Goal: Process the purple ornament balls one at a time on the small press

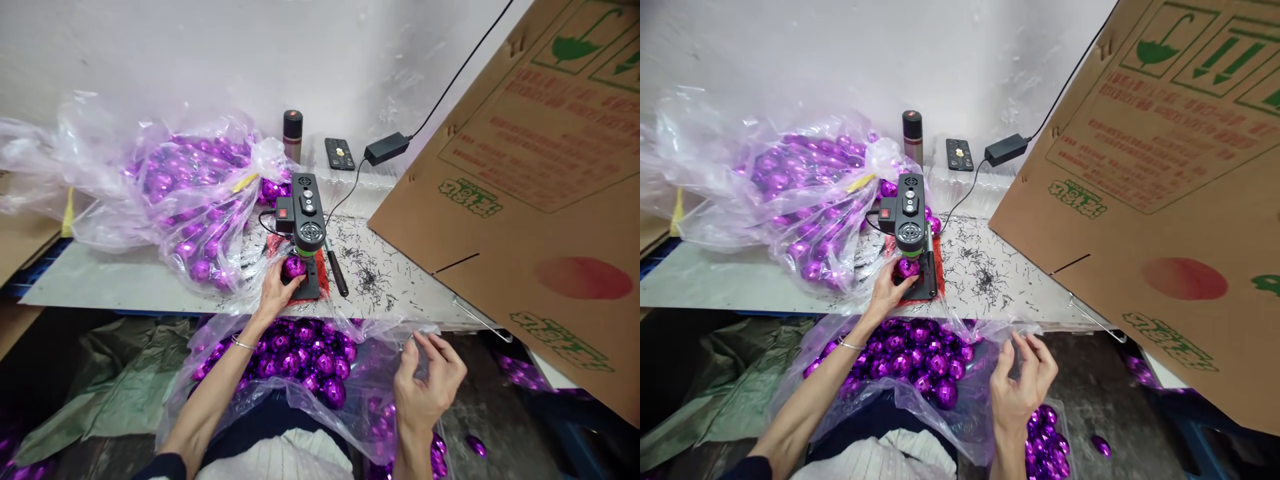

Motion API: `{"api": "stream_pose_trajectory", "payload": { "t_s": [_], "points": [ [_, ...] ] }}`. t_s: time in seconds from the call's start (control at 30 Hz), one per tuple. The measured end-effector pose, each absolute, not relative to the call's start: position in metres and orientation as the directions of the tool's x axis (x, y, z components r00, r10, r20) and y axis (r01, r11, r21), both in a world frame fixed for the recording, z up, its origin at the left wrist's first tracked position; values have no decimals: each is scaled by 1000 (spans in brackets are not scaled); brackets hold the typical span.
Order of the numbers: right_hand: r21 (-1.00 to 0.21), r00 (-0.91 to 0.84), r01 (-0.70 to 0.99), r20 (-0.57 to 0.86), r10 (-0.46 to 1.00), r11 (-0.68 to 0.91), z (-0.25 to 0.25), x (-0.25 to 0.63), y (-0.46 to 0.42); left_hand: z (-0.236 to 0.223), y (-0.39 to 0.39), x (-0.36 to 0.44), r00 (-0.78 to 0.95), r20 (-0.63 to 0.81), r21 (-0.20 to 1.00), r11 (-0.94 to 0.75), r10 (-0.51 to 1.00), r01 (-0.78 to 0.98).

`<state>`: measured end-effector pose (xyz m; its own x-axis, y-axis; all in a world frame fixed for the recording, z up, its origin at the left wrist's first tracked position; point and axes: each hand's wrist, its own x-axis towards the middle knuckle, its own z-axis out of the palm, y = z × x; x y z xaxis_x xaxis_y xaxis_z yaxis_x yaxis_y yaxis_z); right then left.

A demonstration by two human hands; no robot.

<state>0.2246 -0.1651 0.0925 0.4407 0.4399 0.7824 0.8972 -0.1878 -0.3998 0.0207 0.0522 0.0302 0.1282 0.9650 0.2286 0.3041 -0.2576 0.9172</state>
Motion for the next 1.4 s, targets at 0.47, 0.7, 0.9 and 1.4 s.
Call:
{"api": "stream_pose_trajectory", "payload": {
  "t_s": [0.47,0.7,0.9,1.4],
  "points": [
    [-369,350,928,828,438,-44,118,214,-140,1,63,24,307,446,766,-536,841,355],
    [-284,34,894,814,580,347,131,204,-70,-1,60,25,293,387,825,-470,874,313],
    [-318,-69,727,848,526,608,148,188,-26,1,57,26,297,384,830,-468,874,303],
    [-352,123,709,915,385,611,85,165,-6,-2,56,28,290,461,804,-533,839,263]
  ]
}}
